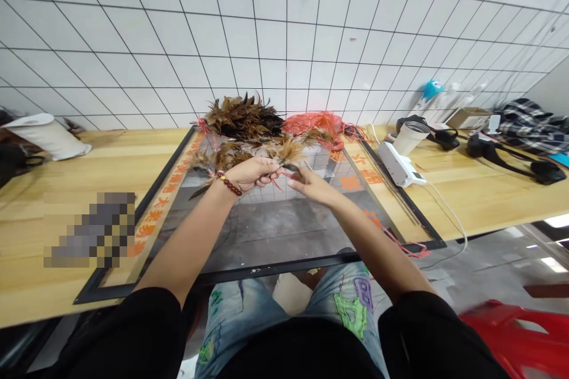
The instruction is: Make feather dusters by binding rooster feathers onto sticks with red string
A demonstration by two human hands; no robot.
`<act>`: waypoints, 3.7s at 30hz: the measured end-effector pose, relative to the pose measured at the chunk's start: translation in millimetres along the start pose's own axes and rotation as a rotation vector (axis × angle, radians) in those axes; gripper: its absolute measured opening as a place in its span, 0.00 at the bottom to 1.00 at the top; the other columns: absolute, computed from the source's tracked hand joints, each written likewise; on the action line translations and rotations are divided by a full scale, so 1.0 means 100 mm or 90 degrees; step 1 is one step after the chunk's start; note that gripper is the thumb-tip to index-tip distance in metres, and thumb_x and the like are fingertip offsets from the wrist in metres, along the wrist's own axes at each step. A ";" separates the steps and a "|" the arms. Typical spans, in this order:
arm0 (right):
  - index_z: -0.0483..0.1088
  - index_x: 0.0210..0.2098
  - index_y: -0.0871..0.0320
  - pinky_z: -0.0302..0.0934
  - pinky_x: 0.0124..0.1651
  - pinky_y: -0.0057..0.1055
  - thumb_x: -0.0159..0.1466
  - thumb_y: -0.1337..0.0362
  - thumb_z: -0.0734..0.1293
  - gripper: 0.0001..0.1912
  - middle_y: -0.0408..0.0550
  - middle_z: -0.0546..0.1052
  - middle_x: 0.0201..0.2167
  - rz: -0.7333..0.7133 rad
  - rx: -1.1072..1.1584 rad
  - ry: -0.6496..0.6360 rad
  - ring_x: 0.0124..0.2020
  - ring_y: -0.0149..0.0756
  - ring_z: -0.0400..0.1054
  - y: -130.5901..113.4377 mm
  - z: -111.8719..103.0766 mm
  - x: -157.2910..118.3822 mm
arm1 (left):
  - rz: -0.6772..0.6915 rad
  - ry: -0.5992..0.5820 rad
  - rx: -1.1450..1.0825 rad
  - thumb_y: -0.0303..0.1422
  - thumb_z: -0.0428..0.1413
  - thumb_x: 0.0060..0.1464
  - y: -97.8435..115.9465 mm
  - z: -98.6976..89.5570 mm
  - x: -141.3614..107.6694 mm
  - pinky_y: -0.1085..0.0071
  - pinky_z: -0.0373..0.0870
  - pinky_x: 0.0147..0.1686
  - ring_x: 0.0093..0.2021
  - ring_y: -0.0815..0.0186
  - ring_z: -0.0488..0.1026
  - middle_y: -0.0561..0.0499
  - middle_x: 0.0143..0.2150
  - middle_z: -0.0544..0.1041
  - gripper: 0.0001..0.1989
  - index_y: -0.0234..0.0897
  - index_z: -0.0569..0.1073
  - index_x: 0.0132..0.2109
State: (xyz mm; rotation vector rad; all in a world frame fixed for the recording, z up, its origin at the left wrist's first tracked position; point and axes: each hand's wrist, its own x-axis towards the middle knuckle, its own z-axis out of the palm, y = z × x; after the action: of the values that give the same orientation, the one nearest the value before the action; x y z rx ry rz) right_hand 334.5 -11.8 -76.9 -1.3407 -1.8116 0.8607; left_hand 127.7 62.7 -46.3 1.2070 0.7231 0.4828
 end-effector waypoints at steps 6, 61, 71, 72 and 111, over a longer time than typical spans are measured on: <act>0.73 0.37 0.59 0.53 0.32 0.29 0.65 0.49 0.59 0.21 0.44 0.70 0.24 0.034 -0.115 -0.018 0.26 0.31 0.60 -0.14 0.07 -0.02 | 0.005 0.090 0.089 0.29 0.58 0.56 0.02 0.08 -0.01 0.82 0.43 0.13 0.13 0.81 0.52 0.57 0.19 0.64 0.07 0.30 0.73 0.31; 0.71 0.33 0.58 0.55 0.35 0.31 0.54 0.47 0.72 0.21 0.46 0.72 0.29 0.104 -0.123 0.050 0.30 0.34 0.64 0.27 0.37 0.20 | 0.113 0.204 0.103 0.27 0.54 0.56 0.01 -0.02 0.06 0.78 0.48 0.19 0.18 0.77 0.54 0.55 0.21 0.64 0.08 0.31 0.71 0.28; 0.68 0.30 0.58 0.57 0.40 0.31 0.60 0.69 0.63 0.03 0.48 0.74 0.31 0.040 -0.262 -0.005 0.33 0.34 0.67 0.20 0.48 0.20 | 0.069 0.084 -0.255 0.24 0.49 0.62 0.13 -0.23 -0.02 0.84 0.50 0.14 0.17 0.80 0.54 0.55 0.23 0.63 0.09 0.30 0.68 0.32; 0.68 0.31 0.57 0.57 0.38 0.31 0.61 0.69 0.61 0.04 0.47 0.74 0.29 0.043 -0.225 0.017 0.31 0.34 0.67 0.20 0.44 0.20 | 0.072 0.089 -0.227 0.25 0.50 0.62 0.12 -0.20 -0.01 0.84 0.49 0.14 0.17 0.80 0.54 0.55 0.23 0.63 0.09 0.30 0.68 0.32; 0.75 0.42 0.57 0.50 0.33 0.29 0.68 0.64 0.56 0.16 0.50 0.75 0.40 -0.268 -0.663 -0.025 0.38 0.35 0.67 -0.81 -0.51 0.24 | 0.208 -0.020 0.623 0.26 0.55 0.53 0.10 0.39 -0.21 0.73 0.57 0.28 0.25 0.69 0.64 0.52 0.22 0.69 0.12 0.35 0.71 0.22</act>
State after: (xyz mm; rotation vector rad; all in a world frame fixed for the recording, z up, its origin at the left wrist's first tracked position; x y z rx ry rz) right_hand 333.1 -3.0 22.0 -1.3879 -2.5697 -0.3719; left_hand 141.6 25.5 -24.8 2.2668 0.7561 0.3717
